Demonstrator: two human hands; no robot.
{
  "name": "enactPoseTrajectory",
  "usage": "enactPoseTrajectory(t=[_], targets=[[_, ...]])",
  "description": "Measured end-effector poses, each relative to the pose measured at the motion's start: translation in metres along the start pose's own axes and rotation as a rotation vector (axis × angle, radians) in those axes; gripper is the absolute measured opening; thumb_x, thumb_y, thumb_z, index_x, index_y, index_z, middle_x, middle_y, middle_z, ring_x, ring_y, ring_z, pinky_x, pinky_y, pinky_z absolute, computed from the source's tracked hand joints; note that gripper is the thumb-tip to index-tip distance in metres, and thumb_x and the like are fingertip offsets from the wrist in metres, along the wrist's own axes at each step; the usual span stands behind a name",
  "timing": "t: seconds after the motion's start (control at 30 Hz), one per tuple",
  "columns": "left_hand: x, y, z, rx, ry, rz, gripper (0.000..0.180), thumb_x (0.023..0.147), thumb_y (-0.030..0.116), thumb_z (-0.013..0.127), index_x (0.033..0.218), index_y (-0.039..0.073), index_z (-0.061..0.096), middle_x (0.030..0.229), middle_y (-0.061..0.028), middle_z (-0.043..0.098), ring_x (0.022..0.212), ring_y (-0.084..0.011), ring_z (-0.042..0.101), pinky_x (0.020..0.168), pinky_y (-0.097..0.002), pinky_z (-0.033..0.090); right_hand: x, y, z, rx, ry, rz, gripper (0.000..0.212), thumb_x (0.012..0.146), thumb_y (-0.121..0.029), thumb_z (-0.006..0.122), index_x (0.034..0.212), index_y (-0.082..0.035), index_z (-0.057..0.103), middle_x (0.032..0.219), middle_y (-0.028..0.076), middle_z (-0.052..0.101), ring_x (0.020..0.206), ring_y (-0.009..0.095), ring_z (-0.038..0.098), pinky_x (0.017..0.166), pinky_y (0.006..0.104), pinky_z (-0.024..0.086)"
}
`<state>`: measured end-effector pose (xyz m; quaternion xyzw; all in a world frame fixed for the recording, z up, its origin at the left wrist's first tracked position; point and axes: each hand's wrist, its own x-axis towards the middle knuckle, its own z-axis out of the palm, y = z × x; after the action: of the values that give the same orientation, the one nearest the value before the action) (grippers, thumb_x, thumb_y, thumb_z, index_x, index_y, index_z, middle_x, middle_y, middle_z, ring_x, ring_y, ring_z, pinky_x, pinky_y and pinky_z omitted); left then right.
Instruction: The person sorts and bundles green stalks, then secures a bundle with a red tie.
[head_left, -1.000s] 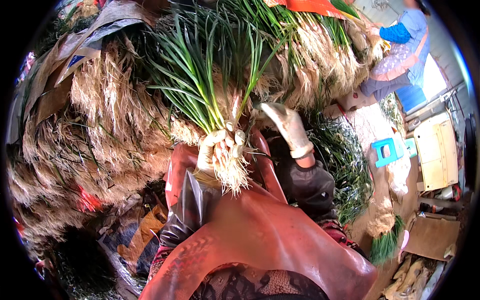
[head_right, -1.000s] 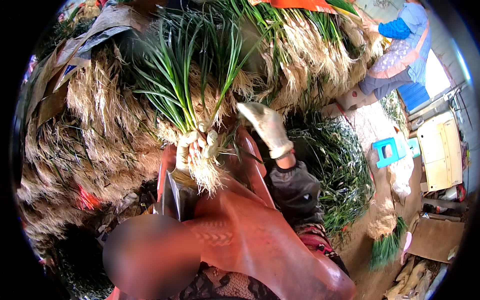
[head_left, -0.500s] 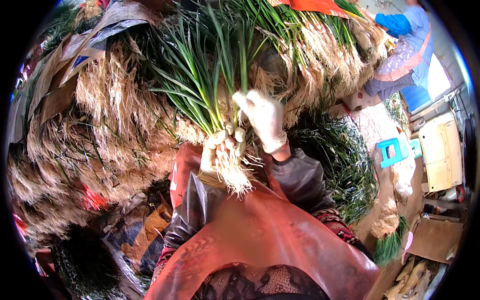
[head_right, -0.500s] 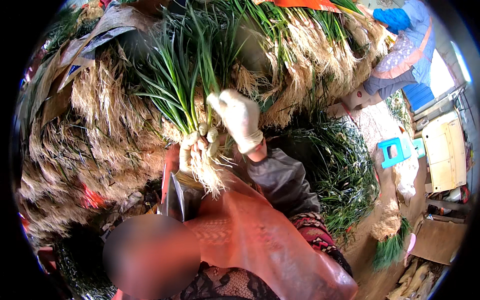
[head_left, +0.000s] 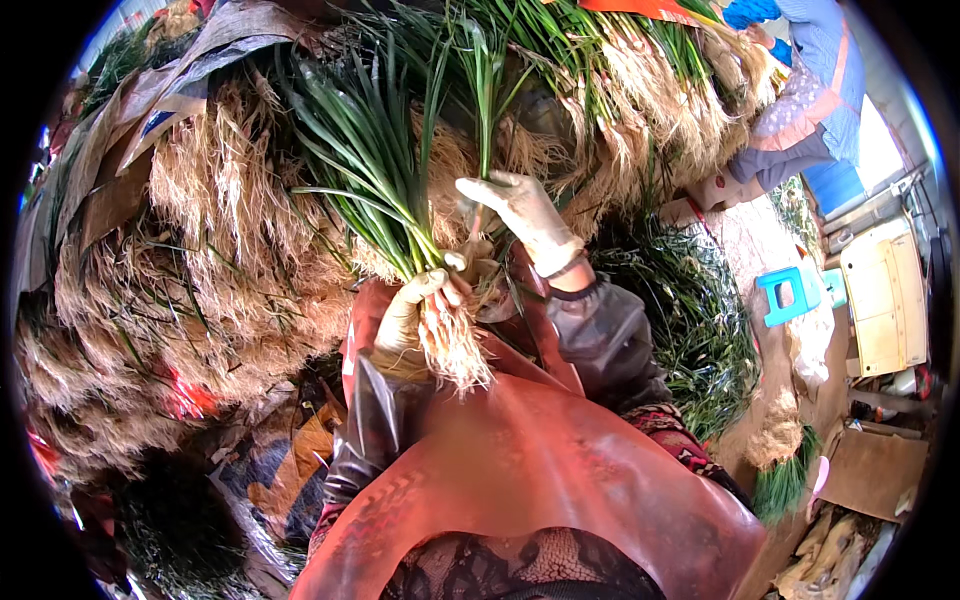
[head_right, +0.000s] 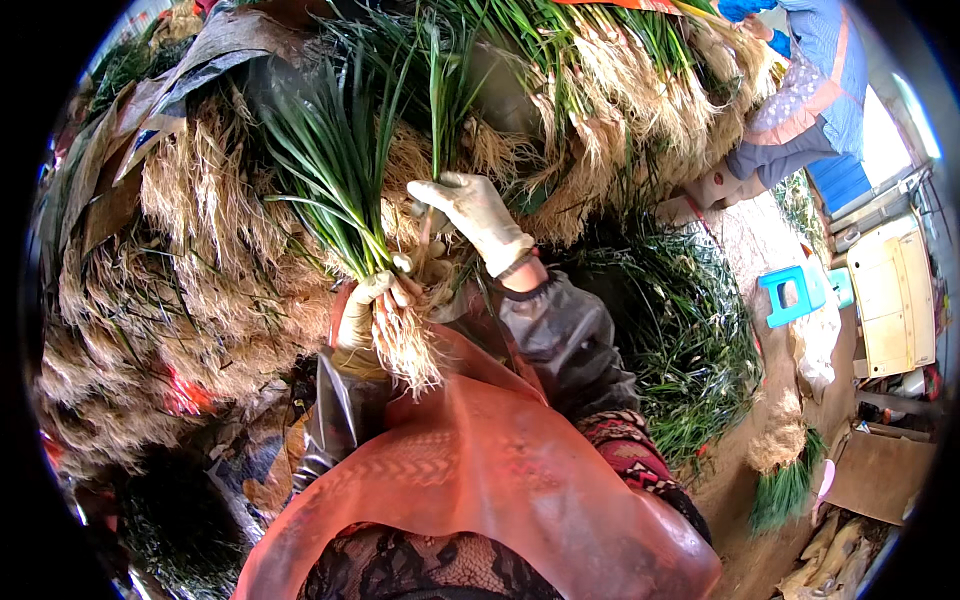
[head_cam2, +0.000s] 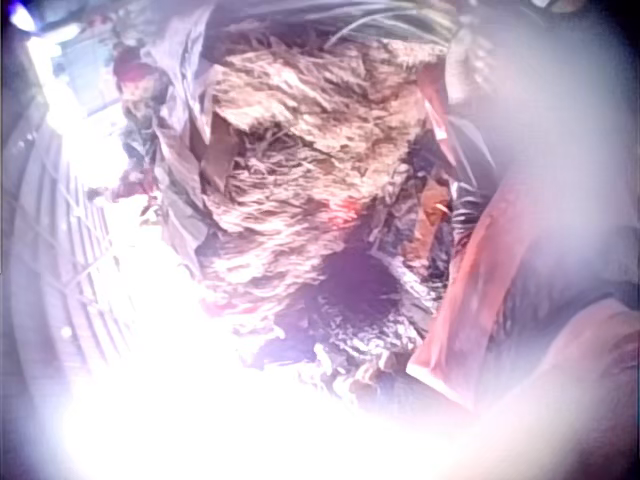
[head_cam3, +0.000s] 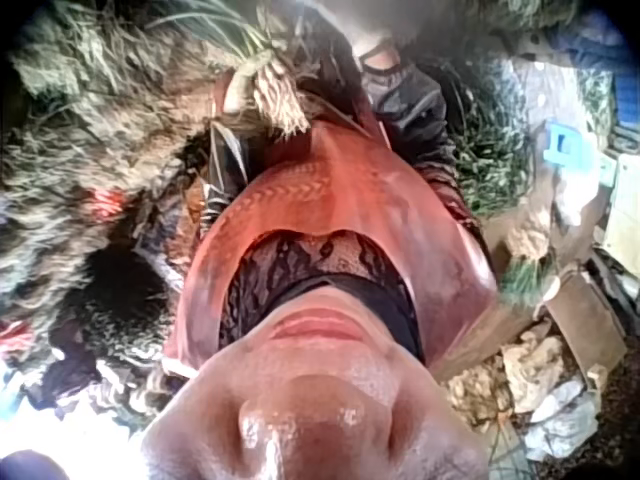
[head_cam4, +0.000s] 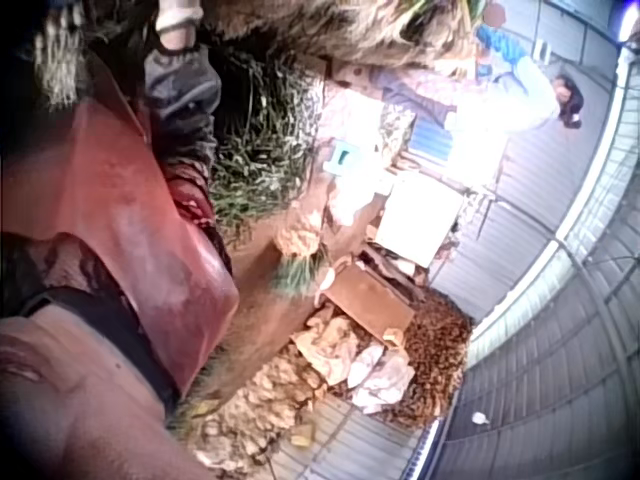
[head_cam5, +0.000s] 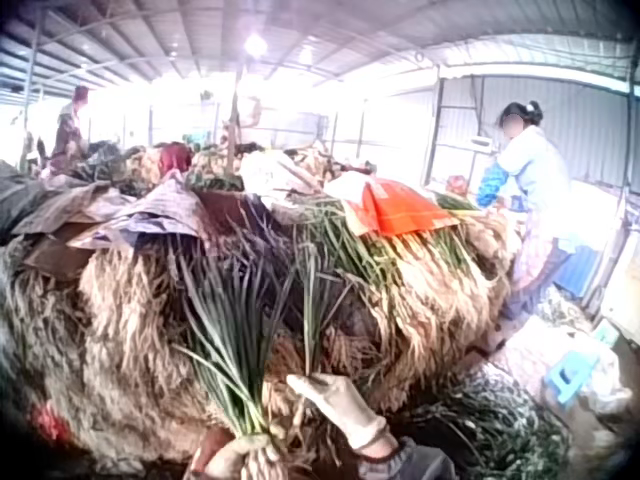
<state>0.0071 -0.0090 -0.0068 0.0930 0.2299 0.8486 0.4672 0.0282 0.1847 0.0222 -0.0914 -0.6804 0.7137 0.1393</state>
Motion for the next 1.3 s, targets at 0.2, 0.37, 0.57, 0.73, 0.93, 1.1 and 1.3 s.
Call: enactPoseTrajectory(t=[0.2,0.37,0.57,0.73,0.93,1.1,1.3], targets=[[0.013,-0.008,-0.013,0.043,0.102,-0.183,0.032,0.083,0.016,0.062,0.109,-0.002,0.056,0.08,-0.0074,0.062,0.067,-0.0166,0.059,0.057,-0.0302,0.051,-0.023,0.002,0.014,-0.346,-0.15,-0.133,0.038,0.09,-0.038,0.059,0.097,-0.002,0.068,0.076,0.009,0.067,0.059,0.01,0.058,0.049,0.0289,0.046],[0.022,-0.025,0.011,-0.152,-0.012,-0.115,0.024,0.083,0.014,0.06,0.103,0.0,0.058,0.094,-0.0133,0.064,0.084,-0.0261,0.063,0.074,-0.0388,0.055,-0.023,-0.004,0.0,0.207,0.094,0.137,0.02,0.088,-0.023,0.064,0.083,-0.003,0.065,0.072,0.001,0.061,0.059,0.011,0.056,0.05,0.026,0.045],[0.029,-0.035,0.0,-0.314,-0.244,0.017,0.017,0.085,0.014,0.058,0.099,0.006,0.055,0.09,-0.0117,0.059,0.086,-0.0262,0.059,0.071,-0.0339,0.052,-0.003,0.025,-0.017,-1.06,0.698,-0.683,0.022,0.082,-0.024,0.066,0.072,-0.005,0.061,0.062,0.007,0.059,0.055,0.025,0.055,0.054,0.0347,0.046],[-0.001,-0.003,-0.005,-0.255,-0.277,0.145,0.025,0.087,0.023,0.058,0.095,0.0,0.058,0.089,-0.0101,0.059,0.086,-0.0262,0.058,0.066,-0.0349,0.053,-0.015,0.03,-0.055,-1.424,0.306,-0.157,0.034,0.082,-0.042,0.062,0.072,-0.009,0.067,0.064,0.01,0.063,0.06,0.027,0.062,0.054,0.0357,0.048],[0.008,-0.006,0.008,-0.19,-0.2,0.105,0.034,0.085,0.019,0.058,0.114,0.002,0.052,0.094,-0.0127,0.061,0.093,-0.0278,0.058,0.087,-0.0373,0.047,0.053,0.011,-0.014,-1.044,0.398,0.022,0.038,0.077,-0.043,0.067,0.083,-0.006,0.067,0.074,0.017,0.065,0.071,0.032,0.062,0.067,0.0404,0.047],[0.009,0.021,0.0,0.203,0.074,-0.026,0.023,0.082,0.017,0.058,0.09,-0.005,0.058,0.074,-0.0126,0.061,0.071,-0.0194,0.061,0.07,-0.0277,0.054,0.023,0.017,-0.054,-0.084,0.09,0.045,0.031,0.084,-0.029,0.068,0.105,-0.006,0.067,0.095,0.008,0.07,0.087,0.019,0.065,0.082,0.0253,0.05],[0.024,-0.006,0.008,0.226,0.263,-0.101,0.024,0.085,0.019,0.06,0.103,0.002,0.061,0.072,-0.0003,0.061,0.048,-0.0042,0.049,0.039,-0.0141,0.036,-0.026,0.017,-0.018,-0.347,0.031,-0.108,0.024,0.087,-0.014,0.063,0.107,0.0,0.065,0.105,0.012,0.066,0.089,0.013,0.063,0.082,0.024,0.049]])
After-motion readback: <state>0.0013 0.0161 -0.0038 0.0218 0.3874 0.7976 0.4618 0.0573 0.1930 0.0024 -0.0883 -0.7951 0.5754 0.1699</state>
